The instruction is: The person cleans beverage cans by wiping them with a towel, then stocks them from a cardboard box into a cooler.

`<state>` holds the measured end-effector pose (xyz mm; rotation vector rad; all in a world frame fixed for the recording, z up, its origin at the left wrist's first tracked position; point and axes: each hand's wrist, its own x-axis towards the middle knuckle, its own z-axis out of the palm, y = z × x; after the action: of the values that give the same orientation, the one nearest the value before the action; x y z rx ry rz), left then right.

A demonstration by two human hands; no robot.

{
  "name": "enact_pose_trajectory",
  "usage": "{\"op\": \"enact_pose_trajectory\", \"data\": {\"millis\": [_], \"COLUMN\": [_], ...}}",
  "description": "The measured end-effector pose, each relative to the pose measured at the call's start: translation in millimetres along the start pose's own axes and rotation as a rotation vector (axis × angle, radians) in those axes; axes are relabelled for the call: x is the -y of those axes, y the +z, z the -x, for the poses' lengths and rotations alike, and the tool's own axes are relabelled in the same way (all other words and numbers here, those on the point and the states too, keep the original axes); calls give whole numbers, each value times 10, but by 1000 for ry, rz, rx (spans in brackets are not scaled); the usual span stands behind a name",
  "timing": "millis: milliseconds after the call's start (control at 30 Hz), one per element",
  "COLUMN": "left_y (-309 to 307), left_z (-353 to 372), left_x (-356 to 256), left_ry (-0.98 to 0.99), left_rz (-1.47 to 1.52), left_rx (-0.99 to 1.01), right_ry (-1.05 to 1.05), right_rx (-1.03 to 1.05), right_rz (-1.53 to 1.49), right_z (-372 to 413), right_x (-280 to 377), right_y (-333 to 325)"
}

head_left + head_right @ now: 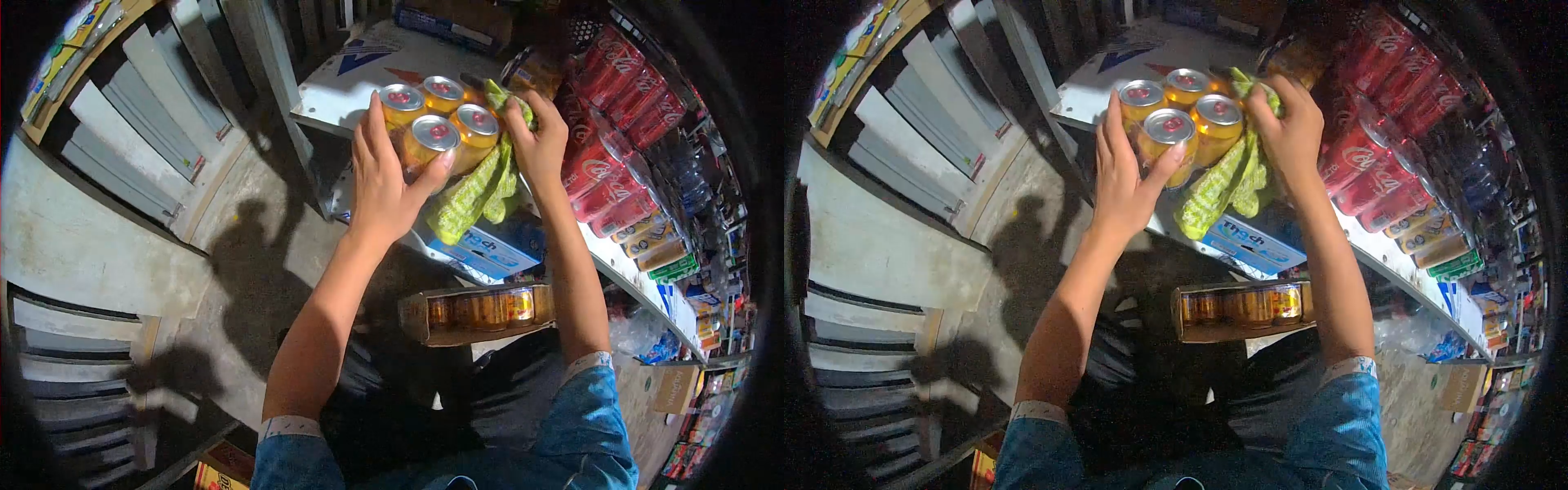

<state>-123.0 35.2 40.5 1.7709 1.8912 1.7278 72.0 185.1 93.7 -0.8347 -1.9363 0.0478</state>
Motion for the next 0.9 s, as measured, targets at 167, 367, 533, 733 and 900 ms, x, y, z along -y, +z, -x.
{"op": "enact_pose_trajectory", "data": {"millis": [167, 367, 533, 733, 900], "left_y": [-11, 85, 132, 133, 205], "left_z": [21, 17, -7, -14, -70], "left_x": [-57, -87, -53, -91, -16], "left_ry": [1, 24, 49, 74, 96], "left_rz": [-59, -65, -75, -86, -13], "left_rx": [-5, -50, -102, -114, -149], "right_ry": [178, 306, 314, 401, 412], "right_rx": [-4, 37, 125, 171, 148], "right_rz": [-259, -274, -419, -520, -578], "right_z": [141, 507, 802, 908, 947], "right_x": [112, 221, 374, 331, 269], "right_y": [-59, -162, -579, -806, -872]}}
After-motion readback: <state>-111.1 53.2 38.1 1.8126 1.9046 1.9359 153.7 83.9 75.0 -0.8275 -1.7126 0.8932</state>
